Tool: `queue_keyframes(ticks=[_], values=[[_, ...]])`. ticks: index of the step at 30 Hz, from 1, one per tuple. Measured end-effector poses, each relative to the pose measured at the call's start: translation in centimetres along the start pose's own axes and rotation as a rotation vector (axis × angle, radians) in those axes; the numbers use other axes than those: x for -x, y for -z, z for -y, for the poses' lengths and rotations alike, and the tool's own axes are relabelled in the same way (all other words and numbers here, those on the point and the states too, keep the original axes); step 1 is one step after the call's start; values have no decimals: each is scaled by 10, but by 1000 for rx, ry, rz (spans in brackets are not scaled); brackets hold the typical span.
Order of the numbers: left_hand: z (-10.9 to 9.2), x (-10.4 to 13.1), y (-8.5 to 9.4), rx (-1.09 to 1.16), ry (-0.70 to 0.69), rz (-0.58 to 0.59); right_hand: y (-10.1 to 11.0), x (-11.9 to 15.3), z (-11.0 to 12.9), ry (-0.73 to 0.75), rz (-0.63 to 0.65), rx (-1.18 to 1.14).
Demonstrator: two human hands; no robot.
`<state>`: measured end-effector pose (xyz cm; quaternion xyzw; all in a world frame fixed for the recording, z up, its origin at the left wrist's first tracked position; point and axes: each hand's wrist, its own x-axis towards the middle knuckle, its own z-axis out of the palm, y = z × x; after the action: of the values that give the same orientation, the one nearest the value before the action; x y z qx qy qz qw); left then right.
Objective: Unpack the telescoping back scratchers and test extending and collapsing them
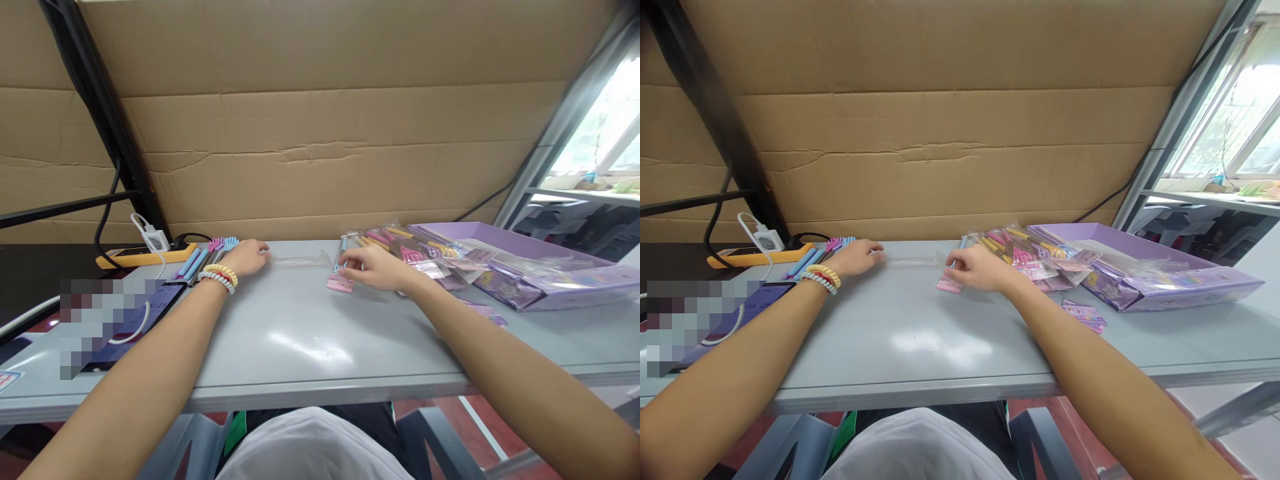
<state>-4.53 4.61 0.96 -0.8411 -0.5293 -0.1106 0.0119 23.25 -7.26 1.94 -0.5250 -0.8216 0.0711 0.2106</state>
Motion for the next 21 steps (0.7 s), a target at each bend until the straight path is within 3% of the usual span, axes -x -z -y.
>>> queue_keyframes(ticks=[2,5,12,17,21], values=[[-3,-2,-9,39,-95,57,0,0,0,9,-8,0],[-8,-1,-17,51,-101,120,0,-1,0,12,-14,2],[-22,5,-13,-9,-157,103,0,-1,-1,13,-13,-9],[-35,10,-7,-82,-82,-12,0,0,-1,4,-17,-19],[-36,9,-2,39,16,-238,-1,0,-2,-13,-37,-16]])
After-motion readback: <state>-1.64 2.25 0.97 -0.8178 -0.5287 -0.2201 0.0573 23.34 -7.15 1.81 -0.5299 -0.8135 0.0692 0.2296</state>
